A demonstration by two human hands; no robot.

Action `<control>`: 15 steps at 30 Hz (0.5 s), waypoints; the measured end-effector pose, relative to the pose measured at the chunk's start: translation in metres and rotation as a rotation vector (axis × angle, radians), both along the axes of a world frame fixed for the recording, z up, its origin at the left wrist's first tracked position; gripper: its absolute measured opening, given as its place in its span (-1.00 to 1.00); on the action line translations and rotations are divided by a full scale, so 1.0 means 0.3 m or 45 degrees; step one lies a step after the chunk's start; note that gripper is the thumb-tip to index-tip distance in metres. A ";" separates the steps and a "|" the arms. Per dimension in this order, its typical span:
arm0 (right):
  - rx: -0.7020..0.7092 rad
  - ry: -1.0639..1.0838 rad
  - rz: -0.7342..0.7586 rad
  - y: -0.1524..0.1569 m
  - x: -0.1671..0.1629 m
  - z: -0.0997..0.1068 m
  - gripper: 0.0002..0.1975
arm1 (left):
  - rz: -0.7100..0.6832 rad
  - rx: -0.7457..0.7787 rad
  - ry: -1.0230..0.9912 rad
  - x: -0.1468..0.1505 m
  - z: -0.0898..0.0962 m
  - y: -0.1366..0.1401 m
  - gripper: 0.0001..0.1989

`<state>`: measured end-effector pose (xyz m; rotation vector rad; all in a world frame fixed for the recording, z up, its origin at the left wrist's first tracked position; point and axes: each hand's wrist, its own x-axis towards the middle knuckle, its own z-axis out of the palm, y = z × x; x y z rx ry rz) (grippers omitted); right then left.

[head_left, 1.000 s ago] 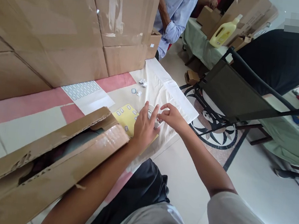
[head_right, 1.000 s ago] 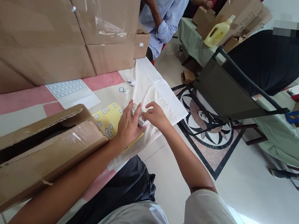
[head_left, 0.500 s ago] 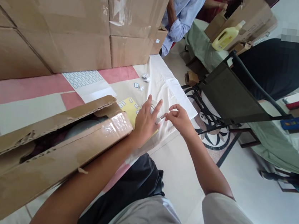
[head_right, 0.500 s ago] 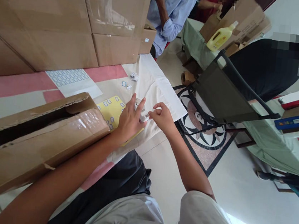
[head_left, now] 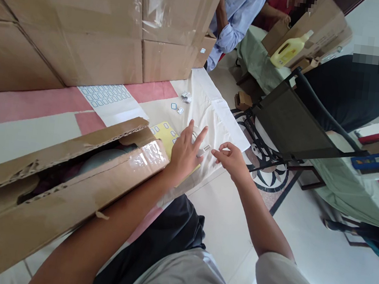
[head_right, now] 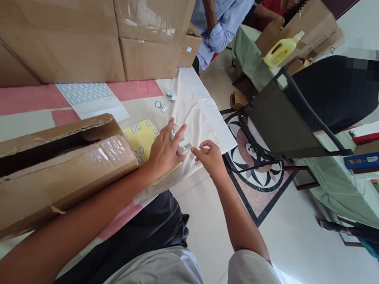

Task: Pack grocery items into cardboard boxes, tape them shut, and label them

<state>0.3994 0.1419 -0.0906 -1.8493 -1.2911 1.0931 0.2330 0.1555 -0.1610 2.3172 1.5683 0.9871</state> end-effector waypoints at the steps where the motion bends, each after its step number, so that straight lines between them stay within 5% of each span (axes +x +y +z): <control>1: -0.015 0.003 0.004 0.002 0.002 -0.008 -0.50 | 0.001 0.006 0.000 0.000 0.000 0.000 0.02; 15: -0.193 0.171 0.103 0.033 0.010 -0.055 -0.56 | -0.012 -0.009 -0.003 -0.003 -0.002 0.002 -0.09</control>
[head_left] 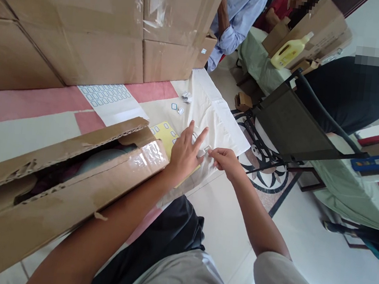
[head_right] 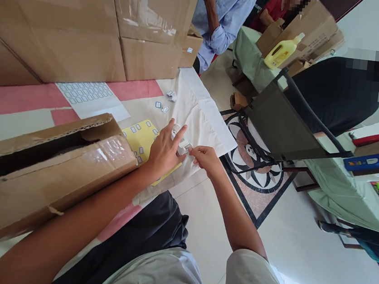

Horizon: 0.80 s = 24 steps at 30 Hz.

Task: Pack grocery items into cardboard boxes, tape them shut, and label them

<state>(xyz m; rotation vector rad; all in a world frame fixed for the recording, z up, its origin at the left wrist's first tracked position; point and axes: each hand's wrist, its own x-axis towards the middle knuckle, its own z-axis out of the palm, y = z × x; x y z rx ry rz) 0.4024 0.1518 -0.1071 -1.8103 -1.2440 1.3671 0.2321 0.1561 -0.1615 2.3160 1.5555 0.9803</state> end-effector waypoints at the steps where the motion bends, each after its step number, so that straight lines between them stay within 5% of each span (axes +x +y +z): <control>1: -0.001 0.025 0.004 0.000 0.002 -0.005 -0.57 | 0.000 0.004 0.001 0.000 0.000 0.000 -0.10; 12: 0.060 0.181 0.003 0.004 0.001 -0.046 -0.67 | 0.019 0.031 0.034 0.004 -0.006 0.004 -0.09; 24: 0.328 0.196 -0.027 -0.031 -0.013 -0.129 -0.65 | 0.027 0.080 0.031 0.002 -0.015 0.007 -0.17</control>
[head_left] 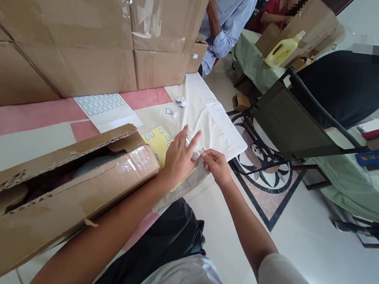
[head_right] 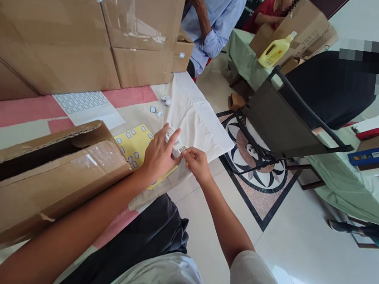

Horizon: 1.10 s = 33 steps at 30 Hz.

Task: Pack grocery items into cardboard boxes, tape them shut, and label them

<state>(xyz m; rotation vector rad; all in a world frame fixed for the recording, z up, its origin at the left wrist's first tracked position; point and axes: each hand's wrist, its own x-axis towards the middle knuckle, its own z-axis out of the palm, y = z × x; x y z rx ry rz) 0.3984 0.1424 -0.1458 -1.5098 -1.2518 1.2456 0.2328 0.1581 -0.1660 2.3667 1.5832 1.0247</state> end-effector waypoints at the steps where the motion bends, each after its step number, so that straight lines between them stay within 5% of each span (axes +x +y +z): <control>1: 0.007 -0.005 -0.002 -0.002 -0.001 -0.003 -0.66 | -0.005 0.002 0.002 -0.001 0.000 0.001 -0.16; 7: 0.084 -0.040 -0.069 -0.030 -0.022 0.004 -0.71 | -0.033 0.008 -0.016 -0.006 0.003 0.006 -0.07; 11: 0.235 -0.020 -0.151 -0.088 -0.059 0.068 -0.66 | -0.091 -0.002 -0.122 -0.008 0.046 -0.039 -0.10; 20: 0.695 0.149 0.067 -0.215 -0.145 0.336 -0.77 | -0.319 -0.152 -0.948 -0.086 0.379 -0.225 -0.51; 25: 0.975 -0.080 0.029 -0.260 -0.195 0.403 -0.80 | -0.395 -0.241 -0.880 -0.172 0.530 -0.279 -0.92; 29: 1.046 -0.103 0.033 -0.267 -0.241 0.429 -0.81 | -0.382 -0.005 -0.854 -0.215 0.567 -0.304 -0.89; 33: 0.796 0.054 0.054 -0.244 -0.288 0.477 -0.51 | -0.231 0.402 -0.752 -0.253 0.585 -0.326 -0.92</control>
